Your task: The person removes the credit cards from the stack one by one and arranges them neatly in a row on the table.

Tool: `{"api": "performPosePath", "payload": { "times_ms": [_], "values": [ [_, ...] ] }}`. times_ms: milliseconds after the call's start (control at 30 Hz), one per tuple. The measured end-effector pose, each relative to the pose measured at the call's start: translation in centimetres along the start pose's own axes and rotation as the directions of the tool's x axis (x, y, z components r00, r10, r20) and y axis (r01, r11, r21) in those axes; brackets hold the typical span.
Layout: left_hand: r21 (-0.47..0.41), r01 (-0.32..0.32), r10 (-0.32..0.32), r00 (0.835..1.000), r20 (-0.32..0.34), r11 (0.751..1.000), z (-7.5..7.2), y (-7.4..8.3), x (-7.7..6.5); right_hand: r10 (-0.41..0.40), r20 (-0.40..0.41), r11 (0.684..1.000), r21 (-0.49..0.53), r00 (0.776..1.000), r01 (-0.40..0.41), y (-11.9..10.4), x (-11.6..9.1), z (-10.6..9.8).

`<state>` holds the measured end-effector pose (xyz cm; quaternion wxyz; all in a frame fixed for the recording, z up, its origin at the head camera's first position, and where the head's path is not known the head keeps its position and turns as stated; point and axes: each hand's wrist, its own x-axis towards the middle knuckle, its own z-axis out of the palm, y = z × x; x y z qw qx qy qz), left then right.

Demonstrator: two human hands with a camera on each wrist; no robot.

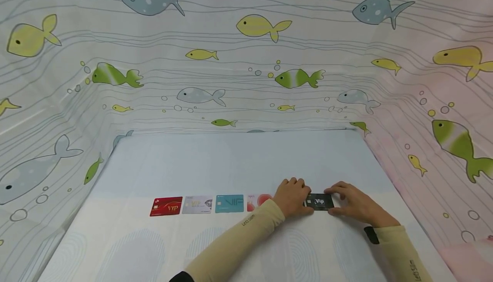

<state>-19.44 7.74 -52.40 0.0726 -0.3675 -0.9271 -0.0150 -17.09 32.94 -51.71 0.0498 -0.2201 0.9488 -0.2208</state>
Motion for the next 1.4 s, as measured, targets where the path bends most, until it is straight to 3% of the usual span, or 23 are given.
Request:
{"api": "performPosePath", "payload": {
  "times_ms": [467, 633, 800, 933, 1000, 1200, 1400],
  "values": [
    [0.013, -0.002, 0.002, 1.000, 0.025, 1.000, -0.8, 0.2, 0.1, 0.005, -0.046, 1.000, -0.018, 0.999, -0.006, 0.0, -0.1, 0.2],
    [0.024, -0.010, 0.010, 1.000, 0.011, 1.000, -0.6, 0.1, 0.2, 0.050, -0.139, 0.998, -0.020, 0.989, -0.053, -0.1, 0.1, 0.3],
    [0.041, -0.011, 0.012, 1.000, -0.024, 0.999, -0.7, -0.8, 0.2, 0.065, -0.278, 0.996, -0.036, 0.958, -0.078, -0.4, 0.6, 0.3],
    [0.025, 0.031, -0.031, 0.999, -0.017, 0.999, -1.1, -2.2, 0.3, 0.014, -0.378, 0.997, -0.065, 0.926, -0.041, -0.7, 1.5, 0.4],
    [0.003, 0.062, -0.062, 0.998, -0.006, 0.998, -1.4, -3.2, 0.3, 0.018, -0.392, 0.996, -0.069, 0.920, -0.049, -0.9, 2.0, 0.4],
    [-0.025, 0.154, -0.154, 0.988, -0.012, 0.988, -2.3, -6.9, -0.1, 0.124, -0.299, 0.989, -0.035, 0.946, -0.141, -1.9, 3.9, 0.3],
    [-0.009, 0.229, -0.230, 0.972, -0.051, 0.973, -2.9, -10.7, -1.5, 0.089, -0.307, 0.988, -0.091, 0.947, -0.122, -3.4, 6.0, 0.8]
  ]
}}
